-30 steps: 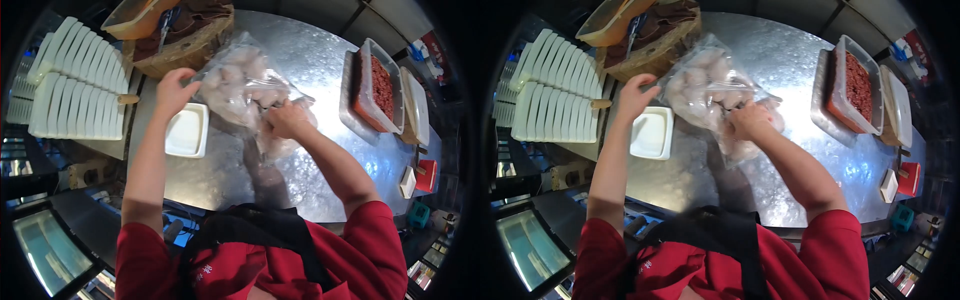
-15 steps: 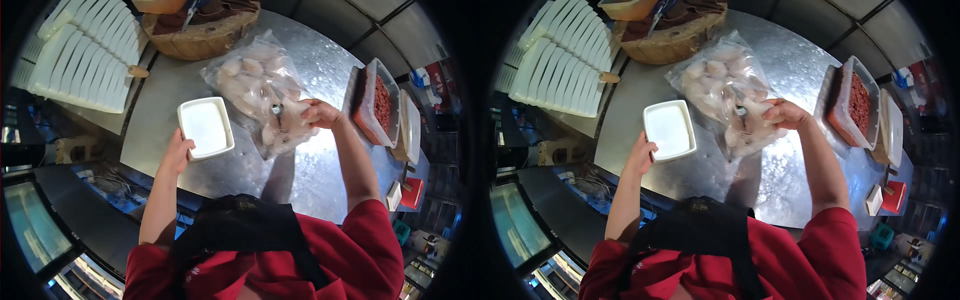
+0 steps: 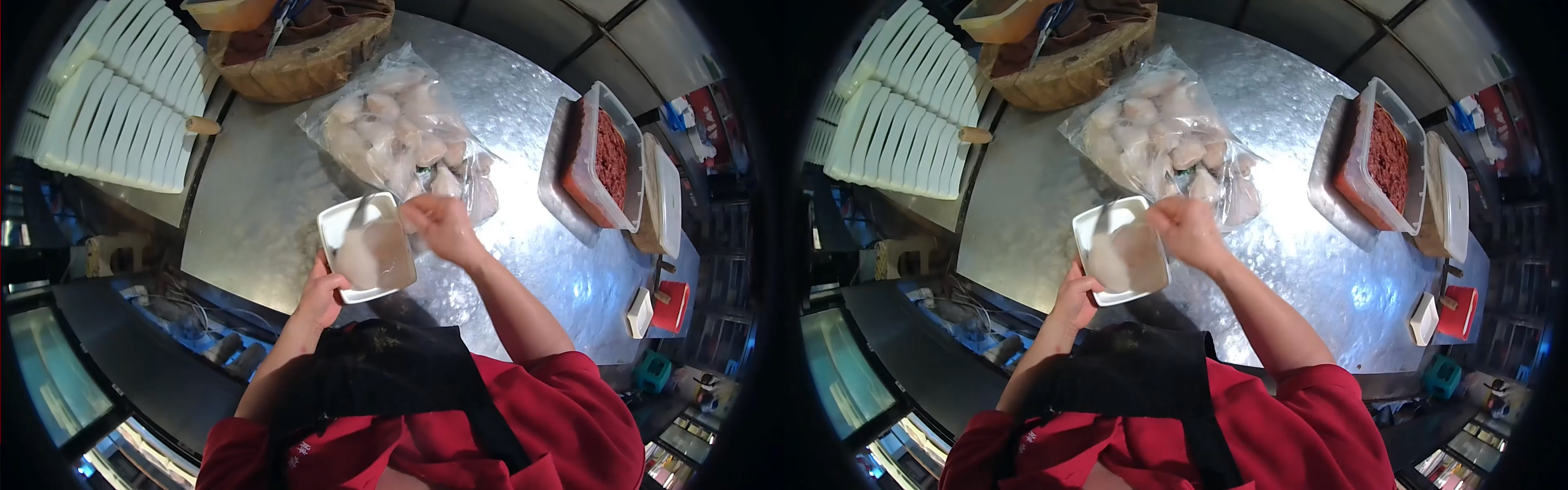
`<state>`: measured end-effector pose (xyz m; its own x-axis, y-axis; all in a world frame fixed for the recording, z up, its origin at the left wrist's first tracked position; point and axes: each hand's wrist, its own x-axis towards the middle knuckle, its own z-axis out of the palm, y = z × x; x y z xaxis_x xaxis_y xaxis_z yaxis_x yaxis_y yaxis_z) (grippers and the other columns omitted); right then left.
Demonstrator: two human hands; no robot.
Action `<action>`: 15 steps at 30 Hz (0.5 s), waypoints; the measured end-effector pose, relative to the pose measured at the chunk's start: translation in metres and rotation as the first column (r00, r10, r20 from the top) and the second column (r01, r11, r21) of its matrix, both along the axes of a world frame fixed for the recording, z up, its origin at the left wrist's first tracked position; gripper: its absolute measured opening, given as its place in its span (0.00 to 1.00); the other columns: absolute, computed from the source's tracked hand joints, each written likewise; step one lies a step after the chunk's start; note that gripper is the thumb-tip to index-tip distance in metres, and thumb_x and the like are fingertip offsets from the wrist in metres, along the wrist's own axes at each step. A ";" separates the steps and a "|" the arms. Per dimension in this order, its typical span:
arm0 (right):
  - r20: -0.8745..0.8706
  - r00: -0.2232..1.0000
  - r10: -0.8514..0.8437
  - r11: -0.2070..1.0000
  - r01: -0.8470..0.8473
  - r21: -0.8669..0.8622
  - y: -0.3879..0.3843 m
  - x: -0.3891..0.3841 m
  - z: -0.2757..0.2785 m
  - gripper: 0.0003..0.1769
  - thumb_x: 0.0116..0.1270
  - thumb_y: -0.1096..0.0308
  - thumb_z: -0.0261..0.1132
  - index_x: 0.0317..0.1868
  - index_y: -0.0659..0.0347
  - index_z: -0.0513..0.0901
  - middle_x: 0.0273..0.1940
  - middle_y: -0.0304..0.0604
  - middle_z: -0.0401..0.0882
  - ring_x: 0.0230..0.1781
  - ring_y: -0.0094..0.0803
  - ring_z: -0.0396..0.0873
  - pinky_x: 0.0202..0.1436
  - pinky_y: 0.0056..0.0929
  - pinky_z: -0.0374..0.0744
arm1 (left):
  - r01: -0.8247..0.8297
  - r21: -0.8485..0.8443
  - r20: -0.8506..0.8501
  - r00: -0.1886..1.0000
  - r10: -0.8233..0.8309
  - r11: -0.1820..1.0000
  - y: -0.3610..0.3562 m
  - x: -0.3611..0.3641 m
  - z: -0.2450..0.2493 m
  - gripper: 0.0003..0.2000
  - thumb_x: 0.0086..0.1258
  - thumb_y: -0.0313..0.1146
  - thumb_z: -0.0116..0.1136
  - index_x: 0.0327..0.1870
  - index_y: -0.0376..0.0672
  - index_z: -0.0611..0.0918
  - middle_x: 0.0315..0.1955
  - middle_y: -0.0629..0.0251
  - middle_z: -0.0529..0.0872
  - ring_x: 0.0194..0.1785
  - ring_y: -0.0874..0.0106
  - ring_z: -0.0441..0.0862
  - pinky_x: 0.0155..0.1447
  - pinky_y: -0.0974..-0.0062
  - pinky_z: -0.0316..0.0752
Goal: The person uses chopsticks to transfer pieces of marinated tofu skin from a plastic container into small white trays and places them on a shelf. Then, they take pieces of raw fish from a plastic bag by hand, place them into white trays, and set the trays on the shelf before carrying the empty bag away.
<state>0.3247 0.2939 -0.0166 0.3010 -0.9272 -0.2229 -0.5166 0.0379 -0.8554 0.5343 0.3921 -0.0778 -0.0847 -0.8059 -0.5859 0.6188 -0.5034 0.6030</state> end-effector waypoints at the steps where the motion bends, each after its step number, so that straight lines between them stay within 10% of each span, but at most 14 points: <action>1: -0.112 0.991 -0.072 0.980 0.050 -0.192 -0.012 -0.008 -0.015 0.19 0.59 0.71 0.63 0.52 0.63 0.75 0.38 0.54 0.80 0.37 0.41 0.79 0.44 0.32 0.75 | 0.013 -0.017 -0.030 0.999 -0.013 1.000 0.003 0.002 -0.005 0.37 0.43 0.14 0.43 0.63 0.41 0.62 0.53 0.58 0.72 0.57 0.62 0.72 0.62 0.66 0.69; 4: -0.520 0.849 -0.094 0.898 -0.153 -0.412 -0.033 -0.032 -0.048 0.23 0.53 0.73 0.62 0.52 0.62 0.74 0.46 0.62 0.74 0.47 0.57 0.74 0.50 0.44 0.74 | -0.017 -0.005 -0.082 0.997 0.016 1.000 0.011 0.006 -0.007 0.39 0.42 0.14 0.41 0.66 0.43 0.60 0.55 0.57 0.71 0.61 0.60 0.69 0.64 0.63 0.67; 6: -0.685 0.728 0.036 0.952 -0.235 -0.199 -0.035 -0.028 -0.051 0.27 0.50 0.72 0.63 0.54 0.61 0.72 0.51 0.63 0.70 0.50 0.57 0.71 0.53 0.46 0.72 | -0.093 -0.001 -0.100 0.991 0.093 0.996 0.014 0.005 0.000 0.40 0.42 0.14 0.41 0.66 0.44 0.60 0.56 0.57 0.71 0.61 0.61 0.69 0.64 0.64 0.66; 8: -0.742 0.665 0.086 0.882 -0.397 -0.254 -0.046 -0.030 -0.049 0.28 0.48 0.73 0.64 0.54 0.60 0.72 0.51 0.63 0.69 0.47 0.59 0.72 0.52 0.44 0.72 | -0.172 -0.004 -0.099 0.980 0.171 0.985 0.017 0.012 0.002 0.40 0.43 0.13 0.42 0.67 0.44 0.59 0.54 0.59 0.71 0.59 0.65 0.70 0.60 0.70 0.69; 15: -0.589 0.808 0.018 0.956 -0.186 -0.226 -0.062 -0.040 -0.025 0.29 0.43 0.76 0.63 0.52 0.64 0.73 0.52 0.58 0.74 0.52 0.51 0.73 0.54 0.40 0.72 | -0.325 -0.031 -0.176 0.933 0.315 0.945 0.040 0.024 0.013 0.38 0.44 0.12 0.43 0.64 0.45 0.63 0.53 0.58 0.73 0.57 0.64 0.73 0.59 0.66 0.71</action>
<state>0.2848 0.2320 -0.0414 0.2904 -0.9465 -0.1409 -0.9030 -0.2224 -0.3675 0.5587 0.4323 -0.0646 0.0910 -0.8390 -0.5364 0.8351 -0.2291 0.5001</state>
